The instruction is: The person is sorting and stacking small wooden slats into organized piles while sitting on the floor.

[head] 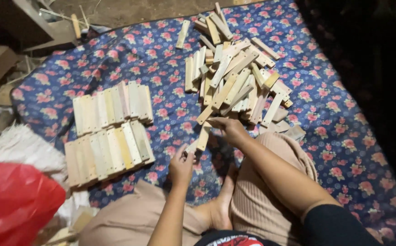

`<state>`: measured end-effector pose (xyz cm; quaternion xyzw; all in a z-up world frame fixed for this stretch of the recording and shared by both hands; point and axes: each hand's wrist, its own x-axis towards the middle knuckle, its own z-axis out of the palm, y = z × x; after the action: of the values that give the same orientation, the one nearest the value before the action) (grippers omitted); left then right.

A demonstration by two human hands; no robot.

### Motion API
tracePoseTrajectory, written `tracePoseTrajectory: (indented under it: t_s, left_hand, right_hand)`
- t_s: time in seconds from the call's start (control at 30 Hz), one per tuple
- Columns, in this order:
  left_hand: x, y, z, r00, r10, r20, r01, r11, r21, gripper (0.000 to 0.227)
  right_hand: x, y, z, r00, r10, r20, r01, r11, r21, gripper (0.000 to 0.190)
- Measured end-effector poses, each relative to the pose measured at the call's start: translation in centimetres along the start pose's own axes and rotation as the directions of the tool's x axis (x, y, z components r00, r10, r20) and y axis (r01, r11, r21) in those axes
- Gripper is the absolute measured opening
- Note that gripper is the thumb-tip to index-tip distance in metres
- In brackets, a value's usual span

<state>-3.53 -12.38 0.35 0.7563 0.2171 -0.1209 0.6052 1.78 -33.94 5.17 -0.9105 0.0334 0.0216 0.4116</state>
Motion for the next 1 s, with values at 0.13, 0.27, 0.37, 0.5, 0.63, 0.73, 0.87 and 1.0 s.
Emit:
tracePoseTrajectory:
  t_s: [0.13, 0.27, 0.37, 0.5, 0.63, 0.73, 0.87, 1.0]
  left_hand:
    - [-3.6, 0.9, -2.1, 0.999, 0.010, 0.048, -0.002, 0.989, -0.147, 0.048]
    - [-4.0, -1.2, -2.8, 0.992, 0.124, 0.013, -0.124, 0.992, 0.016, 0.050]
    - [-2.9, -3.3, -2.4, 0.964, 0.263, -0.047, -0.258, 0.962, 0.087, 0.048]
    - [-2.0, -7.8, -2.7, 0.881, 0.447, -0.155, -0.409, 0.884, 0.226, 0.043]
    - [-2.8, -7.6, -4.6, 0.836, 0.518, -0.181, -0.437, 0.827, 0.353, 0.042]
    - [-3.9, -6.7, -5.8, 0.834, 0.526, -0.166, -0.434, 0.811, 0.392, 0.044]
    - [-4.2, -6.5, -6.4, 0.863, 0.480, -0.155, -0.421, 0.855, 0.302, 0.047]
    - [-3.2, -7.6, -6.5, 0.866, 0.444, -0.229, -0.284, 0.815, 0.506, 0.011]
  right_hand:
    - [0.0, -1.2, 2.4, 0.994, -0.086, 0.062, 0.094, 0.987, -0.133, 0.045]
    - [-2.2, -3.2, 4.3, 0.942, 0.310, 0.125, -0.331, 0.808, 0.487, 0.028]
    - [-6.0, -7.8, 4.3, 0.976, 0.110, 0.189, -0.163, 0.940, 0.299, 0.025]
    - [-9.5, -3.9, 8.6, 0.939, -0.232, 0.255, 0.284, 0.940, -0.191, 0.032]
    - [-7.4, -11.3, 1.9, 0.775, 0.533, 0.340, -0.624, 0.732, 0.273, 0.034]
    - [-4.9, -7.3, 4.0, 0.822, 0.497, 0.279, -0.494, 0.865, -0.087, 0.030]
    - [-6.0, -7.0, 6.6, 0.999, -0.036, -0.036, 0.026, 0.971, -0.237, 0.016]
    - [-11.0, -5.0, 13.3, 0.713, -0.700, -0.035, 0.701, 0.713, 0.000, 0.044]
